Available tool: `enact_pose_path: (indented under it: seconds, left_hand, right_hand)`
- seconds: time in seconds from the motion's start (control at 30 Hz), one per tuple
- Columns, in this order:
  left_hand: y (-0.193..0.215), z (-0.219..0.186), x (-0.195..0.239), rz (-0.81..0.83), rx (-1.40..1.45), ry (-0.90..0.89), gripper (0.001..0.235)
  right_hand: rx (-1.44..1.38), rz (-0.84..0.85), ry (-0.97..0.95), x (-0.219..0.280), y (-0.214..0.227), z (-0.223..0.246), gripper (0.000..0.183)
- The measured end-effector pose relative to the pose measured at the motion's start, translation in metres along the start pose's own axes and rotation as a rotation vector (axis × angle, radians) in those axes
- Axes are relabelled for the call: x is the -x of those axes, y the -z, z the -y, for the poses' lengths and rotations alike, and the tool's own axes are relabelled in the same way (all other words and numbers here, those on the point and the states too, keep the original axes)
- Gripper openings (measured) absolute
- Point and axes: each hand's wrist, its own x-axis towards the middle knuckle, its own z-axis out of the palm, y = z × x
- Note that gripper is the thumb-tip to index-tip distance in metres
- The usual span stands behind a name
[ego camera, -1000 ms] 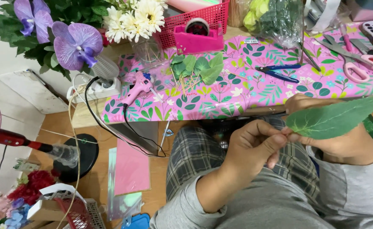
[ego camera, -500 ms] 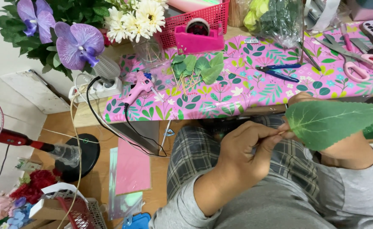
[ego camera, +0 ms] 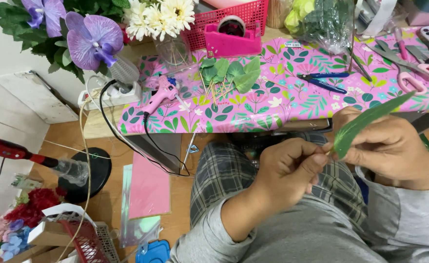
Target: Assembling artificial leaves onto wooden sticks and trimming the sticks using wire cutters.
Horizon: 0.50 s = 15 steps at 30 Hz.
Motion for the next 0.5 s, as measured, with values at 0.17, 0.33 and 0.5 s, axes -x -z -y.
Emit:
enact_pose_path:
  seconds: [0.17,0.33,0.5]
  left_hand:
    - [0.002,0.016,0.0,0.207,0.776,0.331,0.015]
    - [0.003,0.025,-0.003,0.221,0.891,0.394,0.016]
    - [0.003,0.025,-0.004,0.242,0.894,0.402,0.015]
  right_hand:
    - [-0.284,0.032,-0.195,0.024,0.009,-0.041,0.03]
    - [-0.421,-0.003,-0.116,0.014,-0.01,-0.033,0.018]
    - [-0.461,-0.17,-0.11,0.018,-0.026,-0.027,0.009]
